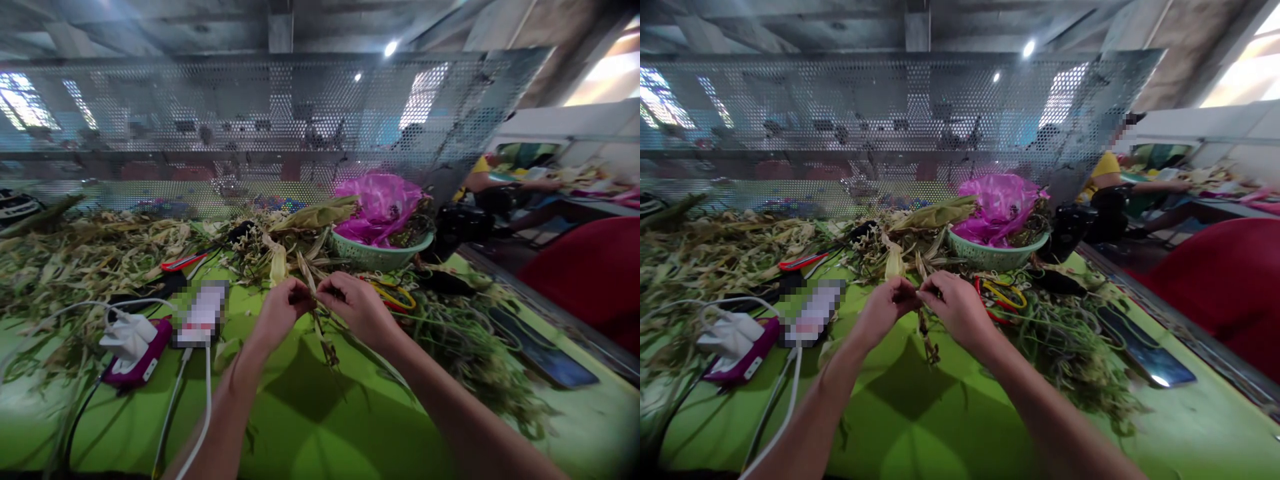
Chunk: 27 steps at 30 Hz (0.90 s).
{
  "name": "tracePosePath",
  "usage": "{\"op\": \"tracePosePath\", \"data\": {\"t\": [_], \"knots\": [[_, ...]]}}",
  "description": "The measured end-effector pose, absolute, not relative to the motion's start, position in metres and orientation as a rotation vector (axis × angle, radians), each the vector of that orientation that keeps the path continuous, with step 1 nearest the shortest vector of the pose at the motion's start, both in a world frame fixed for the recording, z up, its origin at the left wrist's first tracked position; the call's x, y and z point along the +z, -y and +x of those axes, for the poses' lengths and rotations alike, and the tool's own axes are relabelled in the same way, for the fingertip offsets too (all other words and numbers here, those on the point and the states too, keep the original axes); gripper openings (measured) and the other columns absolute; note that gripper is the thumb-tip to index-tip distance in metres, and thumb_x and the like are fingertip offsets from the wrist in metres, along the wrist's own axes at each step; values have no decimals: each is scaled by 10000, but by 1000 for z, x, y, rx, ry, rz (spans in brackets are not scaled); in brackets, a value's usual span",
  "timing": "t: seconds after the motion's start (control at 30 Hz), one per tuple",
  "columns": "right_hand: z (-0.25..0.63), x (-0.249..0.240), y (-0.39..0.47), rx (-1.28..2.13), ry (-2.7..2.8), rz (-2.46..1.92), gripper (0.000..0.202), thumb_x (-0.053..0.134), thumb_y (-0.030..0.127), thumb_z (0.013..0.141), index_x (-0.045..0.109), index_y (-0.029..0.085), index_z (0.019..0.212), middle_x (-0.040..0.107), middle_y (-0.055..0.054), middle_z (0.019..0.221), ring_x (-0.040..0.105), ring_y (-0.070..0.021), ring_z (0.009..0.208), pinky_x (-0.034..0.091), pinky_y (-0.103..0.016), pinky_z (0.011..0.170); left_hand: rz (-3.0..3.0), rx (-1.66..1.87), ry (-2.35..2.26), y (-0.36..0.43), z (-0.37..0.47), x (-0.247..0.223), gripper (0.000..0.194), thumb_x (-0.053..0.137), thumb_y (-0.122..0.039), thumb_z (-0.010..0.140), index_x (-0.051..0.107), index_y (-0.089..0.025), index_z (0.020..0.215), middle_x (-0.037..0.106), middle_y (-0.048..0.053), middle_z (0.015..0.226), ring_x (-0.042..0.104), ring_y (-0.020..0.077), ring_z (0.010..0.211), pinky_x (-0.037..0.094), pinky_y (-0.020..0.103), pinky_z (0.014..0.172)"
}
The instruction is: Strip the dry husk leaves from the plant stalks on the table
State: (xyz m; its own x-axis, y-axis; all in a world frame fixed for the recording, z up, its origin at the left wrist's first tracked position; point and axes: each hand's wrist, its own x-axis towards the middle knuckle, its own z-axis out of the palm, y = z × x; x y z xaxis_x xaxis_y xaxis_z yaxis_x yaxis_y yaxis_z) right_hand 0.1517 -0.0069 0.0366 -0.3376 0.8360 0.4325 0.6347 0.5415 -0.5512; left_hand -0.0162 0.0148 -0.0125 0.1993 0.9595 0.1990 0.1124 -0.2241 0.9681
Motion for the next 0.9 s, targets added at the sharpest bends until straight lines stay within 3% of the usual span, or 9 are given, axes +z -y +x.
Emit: {"op": "tracePosePath", "data": {"t": [0.27,0.5,0.73,0.9], "knots": [[141,35,13,386,2005,-1227,77,610,190,822,627,185,748,660,-17,770,586,-158,731,401,-254,672,1740,1195,-1045,-9,-14,-8,184,689,-316,739,633,-146,783,622,-3,701,531,116,650,429,241,651],[157,43,9,467,1924,-1183,216,540,327,887,689,190,813,684,-24,753,605,-165,705,432,-258,647,1347,1185,-921,-11,-15,-2,202,747,-258,651,624,-143,762,637,3,695,569,118,663,467,257,679],[162,41,3,460,1975,-1179,127,627,205,801,717,210,890,711,-30,863,634,-168,778,448,-262,687,1278,1192,-829,-11,-19,-4,194,736,-241,675,631,-144,807,633,-8,734,569,101,700,459,242,712],[157,37,5,355,2052,-1194,61,621,163,794,674,194,792,677,-28,820,612,-161,776,427,-262,701,1269,1181,-830,-11,-17,-3,186,732,-218,658,623,-141,788,611,-20,708,548,93,679,448,228,682]]}}
